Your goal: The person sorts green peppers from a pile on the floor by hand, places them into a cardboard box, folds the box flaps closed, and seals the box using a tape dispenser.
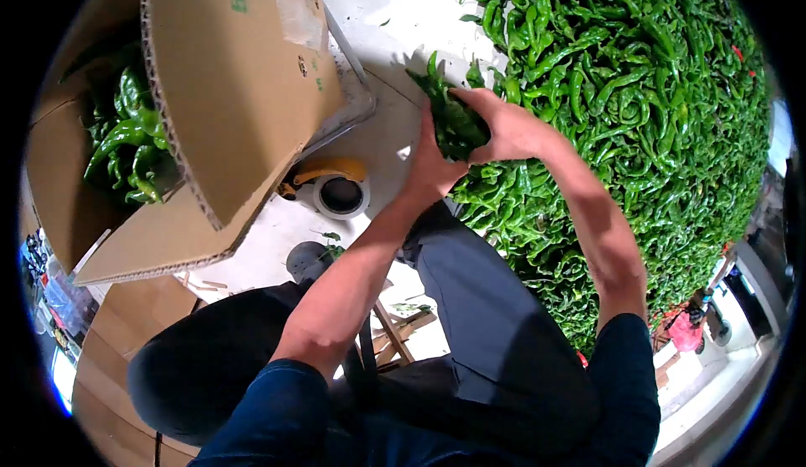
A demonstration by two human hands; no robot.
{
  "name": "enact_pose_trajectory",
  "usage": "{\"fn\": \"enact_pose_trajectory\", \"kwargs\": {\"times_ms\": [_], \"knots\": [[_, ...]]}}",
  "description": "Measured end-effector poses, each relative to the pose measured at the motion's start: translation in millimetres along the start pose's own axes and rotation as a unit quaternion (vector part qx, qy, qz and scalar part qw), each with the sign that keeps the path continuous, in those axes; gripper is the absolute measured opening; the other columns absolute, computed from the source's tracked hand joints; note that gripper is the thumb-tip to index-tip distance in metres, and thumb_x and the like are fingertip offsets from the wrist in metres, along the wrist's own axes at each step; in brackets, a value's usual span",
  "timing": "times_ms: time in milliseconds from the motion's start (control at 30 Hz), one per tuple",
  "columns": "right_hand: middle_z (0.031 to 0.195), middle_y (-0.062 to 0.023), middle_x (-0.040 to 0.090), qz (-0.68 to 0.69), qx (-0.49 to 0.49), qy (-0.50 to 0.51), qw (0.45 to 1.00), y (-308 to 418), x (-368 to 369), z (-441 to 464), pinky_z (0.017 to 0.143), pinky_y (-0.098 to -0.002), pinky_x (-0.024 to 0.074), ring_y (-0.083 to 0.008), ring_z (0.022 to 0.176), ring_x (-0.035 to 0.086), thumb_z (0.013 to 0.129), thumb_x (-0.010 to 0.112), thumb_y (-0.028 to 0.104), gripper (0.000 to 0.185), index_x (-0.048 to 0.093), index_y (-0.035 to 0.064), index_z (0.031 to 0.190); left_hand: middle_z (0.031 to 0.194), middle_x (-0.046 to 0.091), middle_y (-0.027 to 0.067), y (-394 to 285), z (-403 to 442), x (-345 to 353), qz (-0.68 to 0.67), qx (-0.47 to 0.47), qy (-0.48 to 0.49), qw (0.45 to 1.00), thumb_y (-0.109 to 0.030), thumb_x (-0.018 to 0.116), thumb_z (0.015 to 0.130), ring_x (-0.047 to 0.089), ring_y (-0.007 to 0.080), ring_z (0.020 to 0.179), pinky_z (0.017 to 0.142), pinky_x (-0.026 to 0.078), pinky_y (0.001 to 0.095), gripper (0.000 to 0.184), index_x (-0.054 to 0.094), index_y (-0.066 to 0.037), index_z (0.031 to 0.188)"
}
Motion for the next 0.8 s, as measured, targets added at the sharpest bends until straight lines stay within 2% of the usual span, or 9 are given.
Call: {"fn": "enact_pose_trajectory", "kwargs": {"times_ms": [33,133,167,367,467,533,567,633,800], "knots": [[0.149,-0.0201,0.046,0.018,0.002,-0.013,1.000,-2,2,-4,0.097,-0.0477,0.0545,-0.0429,0.117,0.063,0.064,0.086,0.031,0.111,0.032,0.0138,0.158,0.147,0.047,0.0184,-6,1,-1,-0.016,0.038,0.004,0.999,-0.002,0.077,0.074,0.052,0.0291,0.134,0.109,0.047,0.0390,0.119,-0.001,-0.007,0.163],[0.151,-0.0207,0.045,0.004,0.026,-0.025,0.999,4,7,-7,0.097,-0.0487,0.0553,-0.0442,0.114,0.064,0.065,0.084,0.030,0.108,0.031,0.0166,0.159,0.146,0.048,0.0152,15,11,-4,-0.256,-0.066,0.029,0.964,0.011,0.069,0.075,0.053,0.0280,0.133,0.108,0.048,0.0409,0.105,0.011,-0.007,0.161],[0.150,-0.0210,0.045,0.000,0.036,-0.024,0.999,10,5,-6,0.096,-0.0490,0.0553,-0.0443,0.114,0.064,0.066,0.083,0.029,0.107,0.031,0.0161,0.159,0.137,0.052,0.0126,7,16,-1,-0.337,-0.100,0.033,0.936,0.017,0.063,0.073,0.057,0.0272,0.125,0.104,0.051,0.0405,0.099,0.018,-0.010,0.158],[0.138,-0.0205,0.054,0.000,0.076,-0.160,0.984,18,3,-21,0.092,-0.0508,0.0563,-0.0446,0.108,0.066,0.069,0.083,0.032,0.098,0.039,0.0086,0.153,0.122,0.055,0.0094,-12,19,17,-0.481,-0.164,0.026,0.861,0.016,0.052,0.071,0.062,0.0255,0.111,0.096,0.055,0.0392,0.091,0.027,-0.014,0.154],[0.137,-0.0218,0.055,-0.003,0.127,-0.172,0.977,18,10,-28,0.093,-0.0513,0.0553,-0.0431,0.112,0.065,0.071,0.083,0.035,0.095,0.041,0.0080,0.152,0.122,0.055,0.0090,3,22,20,-0.457,-0.125,0.085,0.877,0.010,0.052,0.073,0.062,0.0249,0.110,0.094,0.054,0.0362,0.084,0.032,-0.012,0.151],[0.137,-0.0214,0.055,-0.027,0.136,-0.205,0.969,17,8,-25,0.096,-0.0500,0.0544,-0.0415,0.116,0.063,0.074,0.082,0.036,0.092,0.042,0.0078,0.152,0.128,0.055,0.0084,6,30,15,-0.263,-0.039,0.100,0.959,0.000,0.060,0.081,0.058,0.0230,0.118,0.097,0.050,0.0355,0.074,0.036,-0.011,0.150],[0.138,-0.0211,0.055,-0.038,0.140,-0.222,0.964,16,8,-26,0.097,-0.0494,0.0540,-0.0407,0.118,0.062,0.075,0.082,0.036,0.091,0.043,0.0078,0.151,0.130,0.055,0.0082,-7,32,17,-0.335,-0.044,0.074,0.938,-0.003,0.062,0.083,0.056,0.0225,0.121,0.099,0.049,0.0355,0.072,0.036,-0.011,0.150],[0.138,-0.0209,0.055,-0.074,0.132,-0.244,0.958,15,8,-27,0.099,-0.0487,0.0533,-0.0400,0.122,0.060,0.076,0.082,0.037,0.088,0.045,0.0073,0.150,0.136,0.054,0.0080,-23,38,20,-0.443,-0.137,0.059,0.884,-0.008,0.069,0.091,0.050,0.0229,0.130,0.105,0.045,0.0391,0.064,0.039,-0.010,0.148],[0.143,-0.0228,0.051,0.004,0.167,-0.241,0.956,8,3,-28,0.102,-0.0479,0.0522,-0.0403,0.130,0.054,0.075,0.083,0.037,0.088,0.047,0.0073,0.149,0.135,0.055,0.0074,-22,50,29,-0.396,-0.115,0.065,0.909,-0.011,0.078,0.089,0.053,0.0225,0.127,0.107,0.045,0.0400,0.066,0.043,-0.009,0.145]]}}
Point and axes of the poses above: each hand's wrist, its own z-axis towards the middle knuckle, its own x-axis out of the palm, y = z × x, the point moved 8 cm from there along z, towards the middle knuckle
